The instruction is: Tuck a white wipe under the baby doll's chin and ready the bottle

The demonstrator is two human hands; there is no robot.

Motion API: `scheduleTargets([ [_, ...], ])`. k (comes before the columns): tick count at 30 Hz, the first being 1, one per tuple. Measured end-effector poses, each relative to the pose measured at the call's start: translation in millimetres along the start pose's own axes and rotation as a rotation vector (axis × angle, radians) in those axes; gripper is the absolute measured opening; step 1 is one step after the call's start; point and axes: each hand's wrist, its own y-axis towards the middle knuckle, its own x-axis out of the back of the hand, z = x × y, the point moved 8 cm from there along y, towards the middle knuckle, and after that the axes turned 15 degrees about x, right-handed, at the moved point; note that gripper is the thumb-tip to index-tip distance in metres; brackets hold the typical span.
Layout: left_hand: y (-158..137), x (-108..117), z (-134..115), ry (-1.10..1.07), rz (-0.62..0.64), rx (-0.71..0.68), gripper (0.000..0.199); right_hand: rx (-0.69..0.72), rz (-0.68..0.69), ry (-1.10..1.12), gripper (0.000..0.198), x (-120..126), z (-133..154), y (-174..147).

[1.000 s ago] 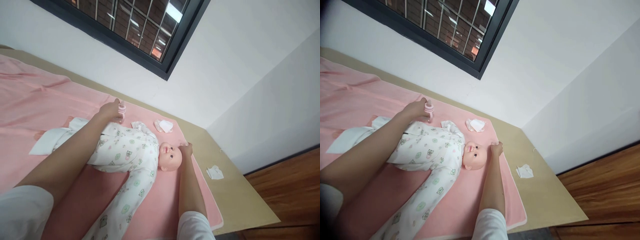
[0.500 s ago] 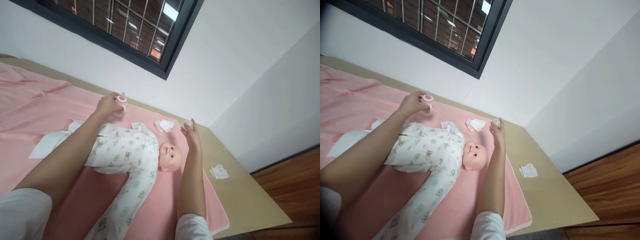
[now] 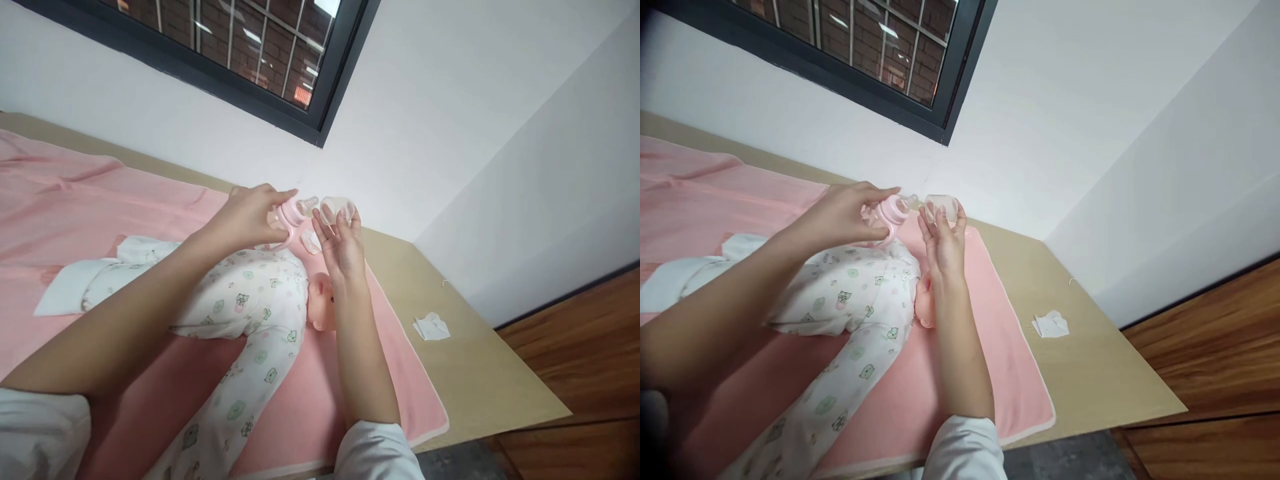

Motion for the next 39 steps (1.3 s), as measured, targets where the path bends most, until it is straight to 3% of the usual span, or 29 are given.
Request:
scheduleTargets([
  [4, -11.8, -11.2, -18.3, 0.034, 0.097, -0.048, 0.066, 0.051, 0.08, -0.085, 0.08, -19.9, -3.5, -9.7],
  [10, -7.8, -3.6, -1.4, -0.197, 0.123, 0.103, 0.102, 0.021, 0.287, -0.107, 0.087, -38.9, -1.5, -16.7],
  [15, -5.0, 0.8, 2.1, -0.355, 0.187, 0.07, 0.094, -0.004, 0.472, -0.093, 0.103, -41.2, 9.1, -16.6],
  [20, -8.5, 0.1, -3.4, -0.361, 0.214, 0.013, 0.103, -0.003, 0.609, -0.14, 0.108, -41.0, 18.8, -24.1],
  [22, -11.6, 0.0, -6.0, -0.333, 0.212, 0.018, 0.101, -0.008, 0.608, -0.173, 0.115, -42.4, 19.9, -28.0],
  [26, -17.4, 6.6, -10.6, -0.275, 0.149, 0.021, 0.091, 0.033, 0.475, -0.212, 0.122, -46.0, 18.5, -29.7],
  [32, -22.5, 11.7, -17.7, -0.286, 0.17, -0.064, 0.09, 0.11, 0.379, -0.117, 0.137, -55.4, 14.7, -29.7],
  [39, -29.7, 23.5, -12.2, -0.13, 0.149, -0.157, 0.085, 0.245, 0.348, -0.258, 0.111, -44.7, 39.1, -22.0],
])
